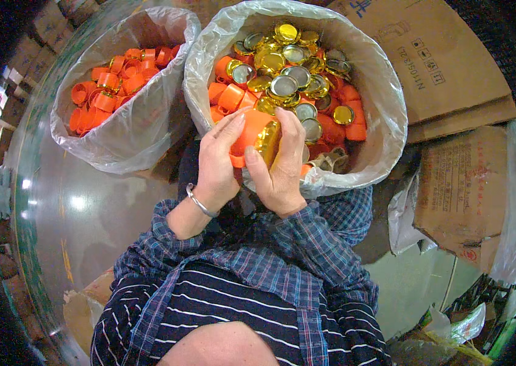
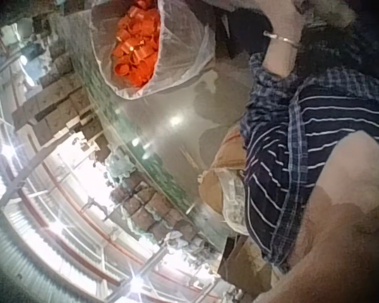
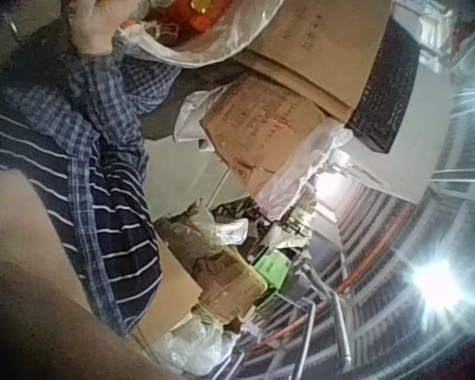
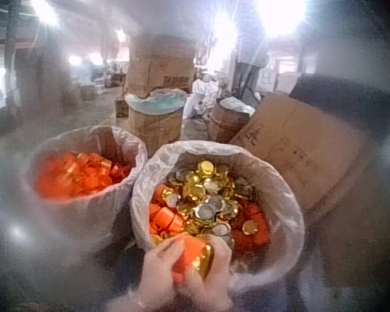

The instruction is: The person repeatedly picks orange plastic caps and gold metal lids from a large bag, presses the lids onto the caps by hand, and places the assembled units into a second bag. The process continues throughout the clip with no other tools or objects handled.

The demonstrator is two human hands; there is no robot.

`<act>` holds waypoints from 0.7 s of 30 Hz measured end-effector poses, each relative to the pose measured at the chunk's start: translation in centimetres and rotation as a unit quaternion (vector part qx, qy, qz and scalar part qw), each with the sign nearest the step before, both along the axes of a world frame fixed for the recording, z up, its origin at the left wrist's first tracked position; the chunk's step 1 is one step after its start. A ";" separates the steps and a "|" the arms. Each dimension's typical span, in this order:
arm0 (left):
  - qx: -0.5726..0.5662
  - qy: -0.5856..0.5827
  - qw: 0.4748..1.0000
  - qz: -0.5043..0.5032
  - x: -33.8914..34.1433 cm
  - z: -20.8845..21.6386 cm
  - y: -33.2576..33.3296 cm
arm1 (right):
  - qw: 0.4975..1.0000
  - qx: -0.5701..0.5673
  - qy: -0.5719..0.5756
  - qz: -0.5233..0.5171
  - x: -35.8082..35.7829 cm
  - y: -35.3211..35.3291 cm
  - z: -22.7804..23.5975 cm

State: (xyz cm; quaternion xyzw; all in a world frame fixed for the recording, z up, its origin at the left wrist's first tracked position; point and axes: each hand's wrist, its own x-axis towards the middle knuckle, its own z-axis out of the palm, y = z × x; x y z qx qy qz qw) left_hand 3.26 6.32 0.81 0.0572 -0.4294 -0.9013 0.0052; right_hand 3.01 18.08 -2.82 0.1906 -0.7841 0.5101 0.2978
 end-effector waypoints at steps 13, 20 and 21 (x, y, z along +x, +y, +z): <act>-0.047 0.045 0.998 -0.008 1.7 -1.7 1.5 | 0.966 -0.197 -0.170 -0.019 -0.2 -0.1 -0.4; 0.028 -0.018 0.999 -0.026 -0.7 -1.4 0.2 | 1.000 0.019 -0.001 -0.003 -0.9 0.8 0.8; -0.051 0.024 0.998 0.003 -0.1 -1.5 0.5 | 0.993 -0.086 -0.077 0.020 -0.9 0.4 0.9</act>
